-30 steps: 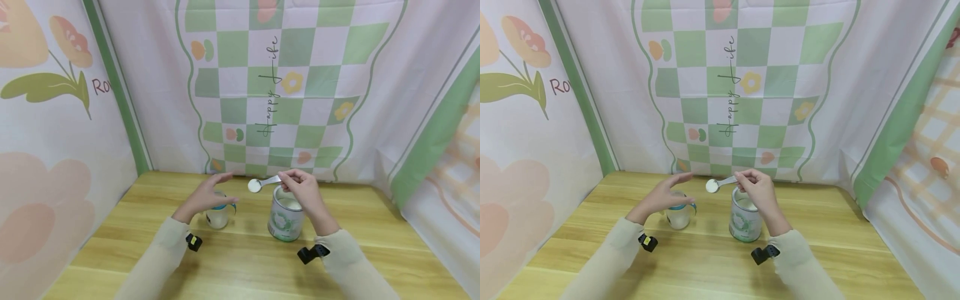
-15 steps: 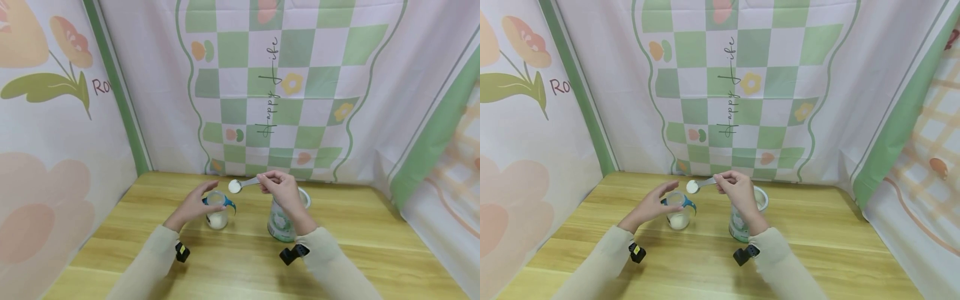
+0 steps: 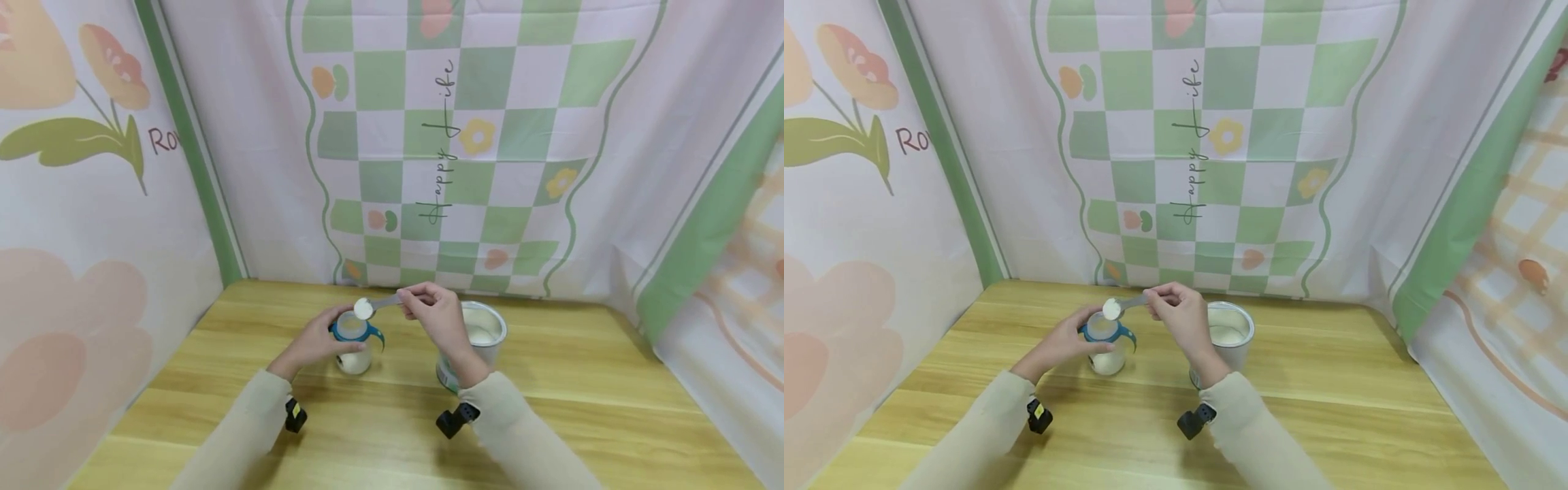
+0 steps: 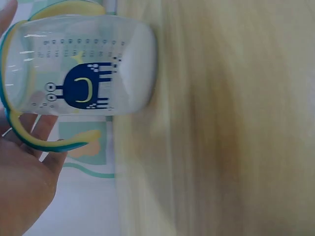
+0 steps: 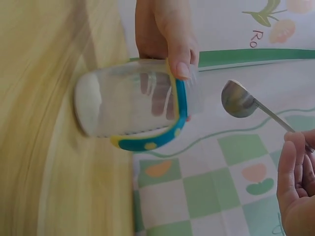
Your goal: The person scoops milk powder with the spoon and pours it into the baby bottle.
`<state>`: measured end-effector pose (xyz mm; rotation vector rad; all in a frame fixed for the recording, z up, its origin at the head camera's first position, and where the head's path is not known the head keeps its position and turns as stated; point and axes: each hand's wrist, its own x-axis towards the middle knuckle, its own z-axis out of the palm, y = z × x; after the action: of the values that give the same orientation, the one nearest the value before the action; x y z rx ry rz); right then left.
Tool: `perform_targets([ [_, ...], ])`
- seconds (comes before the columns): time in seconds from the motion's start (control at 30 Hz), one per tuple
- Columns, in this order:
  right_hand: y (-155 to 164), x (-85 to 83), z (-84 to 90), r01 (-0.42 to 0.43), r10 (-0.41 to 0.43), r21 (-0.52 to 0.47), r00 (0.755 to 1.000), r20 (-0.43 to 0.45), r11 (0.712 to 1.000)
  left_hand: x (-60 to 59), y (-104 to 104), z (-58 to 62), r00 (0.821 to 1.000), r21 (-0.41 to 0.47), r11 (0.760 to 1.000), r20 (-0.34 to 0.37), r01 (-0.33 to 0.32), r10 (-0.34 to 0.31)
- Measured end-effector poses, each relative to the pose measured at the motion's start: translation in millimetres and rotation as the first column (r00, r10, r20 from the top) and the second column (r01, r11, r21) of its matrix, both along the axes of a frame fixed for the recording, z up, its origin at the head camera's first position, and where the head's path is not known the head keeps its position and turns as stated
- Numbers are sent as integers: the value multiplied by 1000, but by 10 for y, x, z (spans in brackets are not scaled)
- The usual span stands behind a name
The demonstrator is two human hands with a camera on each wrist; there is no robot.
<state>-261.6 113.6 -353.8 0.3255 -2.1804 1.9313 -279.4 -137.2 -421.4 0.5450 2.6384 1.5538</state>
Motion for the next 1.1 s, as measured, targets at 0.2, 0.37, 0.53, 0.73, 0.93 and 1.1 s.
perform_targets([
  [0.2, -112, -22, -73, 23, -23, -10, 1000, -9, 1000, -22, -13, -94, 1000, -6, 1000, 15, -2, 2],
  [0.37, -172, -30, -154, 20, -21, -12, 998, -52, 1000, -23, -9, -115, 1000, -10, 1000, 8, -11, 11],
  [0.53, -224, 52, -106, 30, -29, 10, 995, -93, 1000, -2, 3, -88, 1000, 2, 1000, 23, -16, 16],
  [0.73, -243, 9, -252, 56, -43, 71, 984, -175, 996, 13, 3, -93, 999, 10, 1000, 38, -26, 25],
  [0.93, -266, 45, -304, 87, -45, 147, 961, -272, 985, 0, 5, -105, 999, 41, 999, 40, -12, 11],
  [1.1, -278, 51, -340, 105, -36, 192, 943, -331, 976, 0, -3, -112, 999, 33, 999, 34, -11, 10],
])
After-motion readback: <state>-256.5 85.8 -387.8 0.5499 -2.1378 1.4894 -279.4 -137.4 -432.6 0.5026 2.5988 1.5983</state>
